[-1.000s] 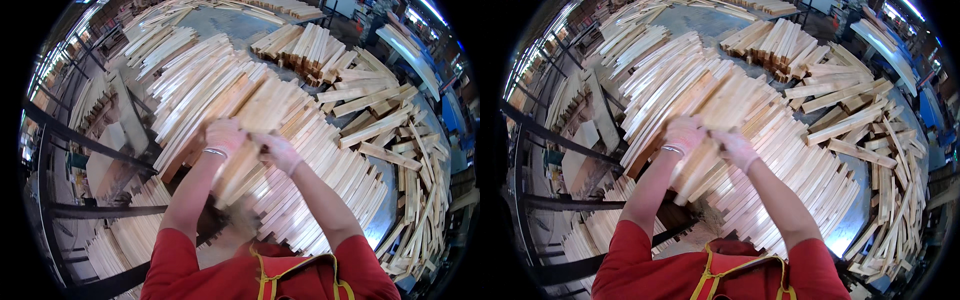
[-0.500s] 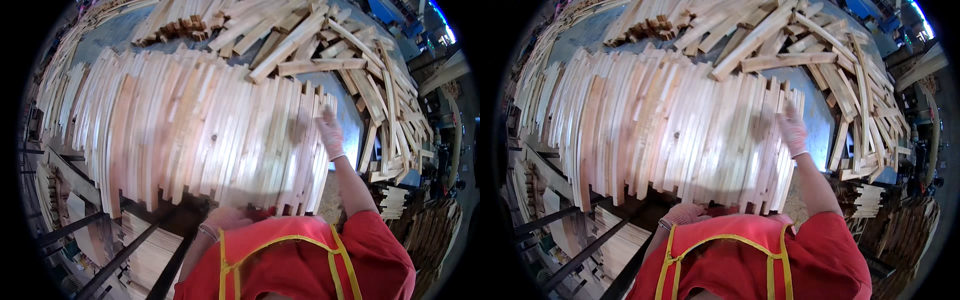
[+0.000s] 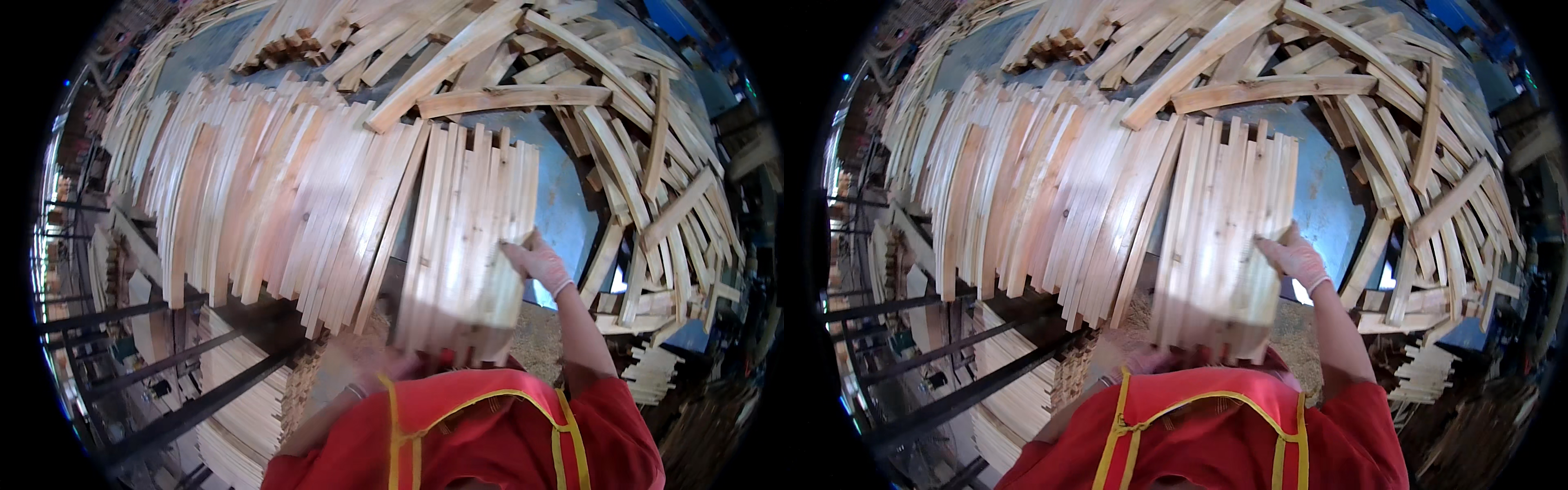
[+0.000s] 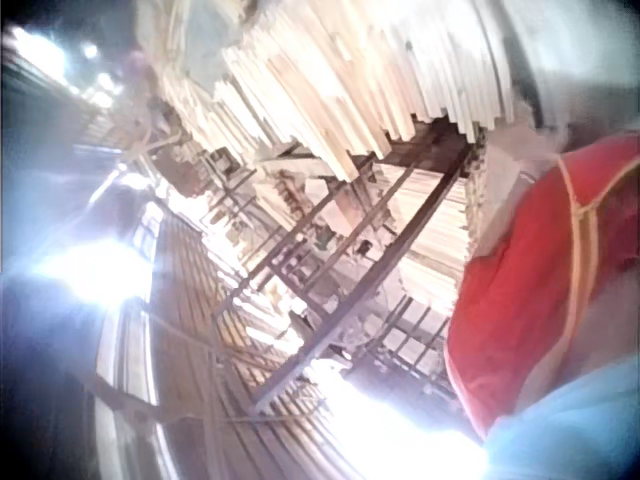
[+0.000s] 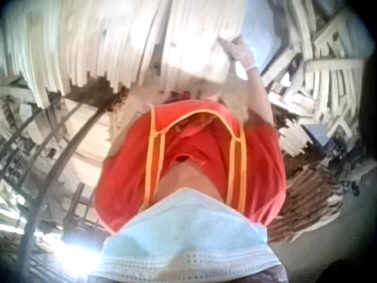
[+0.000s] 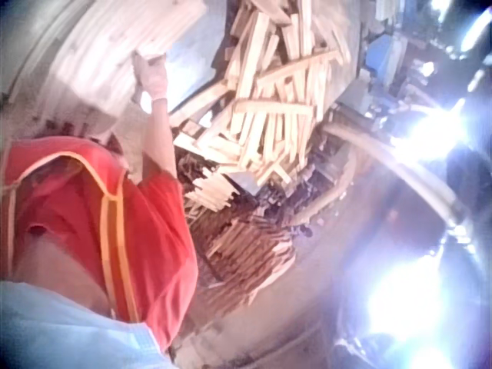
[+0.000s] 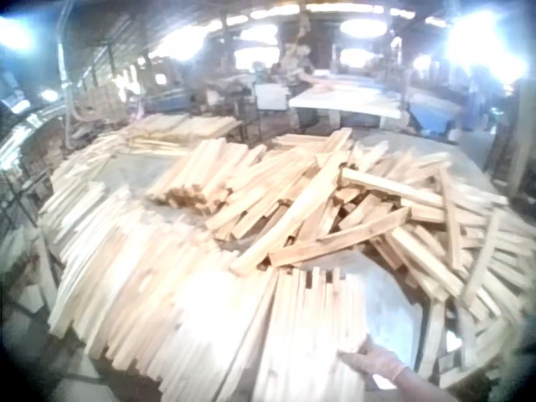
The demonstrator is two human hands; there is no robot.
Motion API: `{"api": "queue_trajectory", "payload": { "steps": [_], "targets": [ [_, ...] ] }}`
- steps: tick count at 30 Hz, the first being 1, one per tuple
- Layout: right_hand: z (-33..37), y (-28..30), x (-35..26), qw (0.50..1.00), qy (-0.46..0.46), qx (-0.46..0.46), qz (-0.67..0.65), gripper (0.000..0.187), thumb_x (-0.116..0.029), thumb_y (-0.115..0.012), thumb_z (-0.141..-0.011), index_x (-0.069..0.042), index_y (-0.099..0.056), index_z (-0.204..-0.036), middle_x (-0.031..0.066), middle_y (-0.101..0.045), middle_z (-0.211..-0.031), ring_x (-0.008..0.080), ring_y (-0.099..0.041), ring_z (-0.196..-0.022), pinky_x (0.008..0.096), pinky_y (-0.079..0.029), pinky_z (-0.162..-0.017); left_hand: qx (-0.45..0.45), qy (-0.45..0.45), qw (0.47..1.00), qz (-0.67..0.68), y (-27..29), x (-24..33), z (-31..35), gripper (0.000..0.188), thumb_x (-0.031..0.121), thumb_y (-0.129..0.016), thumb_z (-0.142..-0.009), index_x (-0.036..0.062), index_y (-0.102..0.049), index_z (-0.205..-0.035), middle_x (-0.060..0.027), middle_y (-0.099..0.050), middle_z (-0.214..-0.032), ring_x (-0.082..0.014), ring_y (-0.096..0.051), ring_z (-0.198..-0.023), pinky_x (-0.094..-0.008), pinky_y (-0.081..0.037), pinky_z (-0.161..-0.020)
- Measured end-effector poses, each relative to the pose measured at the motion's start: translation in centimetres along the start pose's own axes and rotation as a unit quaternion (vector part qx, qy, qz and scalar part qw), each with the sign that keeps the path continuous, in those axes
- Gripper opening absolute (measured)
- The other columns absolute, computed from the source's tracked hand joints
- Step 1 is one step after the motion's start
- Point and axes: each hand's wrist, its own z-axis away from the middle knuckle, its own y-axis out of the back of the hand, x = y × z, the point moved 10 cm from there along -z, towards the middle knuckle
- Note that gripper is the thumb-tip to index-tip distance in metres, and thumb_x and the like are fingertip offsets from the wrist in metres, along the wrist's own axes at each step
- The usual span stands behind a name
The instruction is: The person picks up thin wooden planks from a large pile on a metal table and stacks them into a neat, aligned pile. The person uses both hands to handle the planks, repeatedly picking them up and placing them in a growing stack. The person occasionally adjusts the alignment of the stack to ensure it remains straight.
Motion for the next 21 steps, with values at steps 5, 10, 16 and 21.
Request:
{"api": "queue_trajectory", "payload": {
  "steps": [5,10,16,21],
  "targets": [
    [0.0,5.0,-1.2,0.999,-0.029,-0.024,-0.002,0.088,-0.060,-0.074,-0.087,0.003,-0.055,-0.145,0.0185,-0.078,-0.103,0.0306,-0.076,-0.092,0.0414,-0.057,-0.085,0.168,-0.035,0.981,-0.094,12.5,17.1,-3.8,0.060,0.041,-0.067,-0.098,0.0027,-0.057,-0.143,-0.0263,-0.068,-0.129,-0.0450,-0.065,-0.124,-0.0532,-0.052,-0.105],
    [-4.1,5.3,-1.8,0.994,0.054,0.016,0.093,0.073,-0.059,-0.074,-0.091,0.001,-0.065,-0.131,0.0105,-0.072,-0.088,0.0189,-0.066,-0.073,0.0361,-0.055,-0.068,0.232,0.110,0.964,-0.070,14.7,19.1,-14.3,0.089,0.067,-0.065,-0.091,-0.0045,-0.055,-0.143,-0.0257,-0.063,-0.138,-0.0402,-0.062,-0.129,-0.0485,-0.049,-0.111],
    [-2.3,4.4,0.6,0.974,0.091,0.021,-0.208,0.064,-0.036,-0.081,-0.092,0.006,-0.060,-0.135,0.0118,-0.072,-0.115,0.0190,-0.066,-0.097,0.0348,-0.054,-0.086,0.244,0.054,0.967,0.045,12.7,20.8,-14.0,0.091,0.054,-0.076,-0.085,-0.0089,-0.052,-0.146,-0.0315,-0.059,-0.139,-0.0436,-0.059,-0.131,-0.0459,-0.048,-0.112],
    [6.3,8.6,-6.9,0.939,0.195,0.129,-0.252,0.066,-0.034,-0.079,-0.093,0.005,-0.057,-0.142,0.0114,-0.070,-0.122,0.0194,-0.063,-0.108,0.0319,-0.051,-0.097,0.306,-0.044,0.950,0.030,16.0,26.8,-9.4,0.087,0.047,-0.079,-0.082,-0.0056,-0.051,-0.146,-0.0301,-0.058,-0.136,-0.0453,-0.060,-0.126,-0.0475,-0.050,-0.109]
  ]
}}
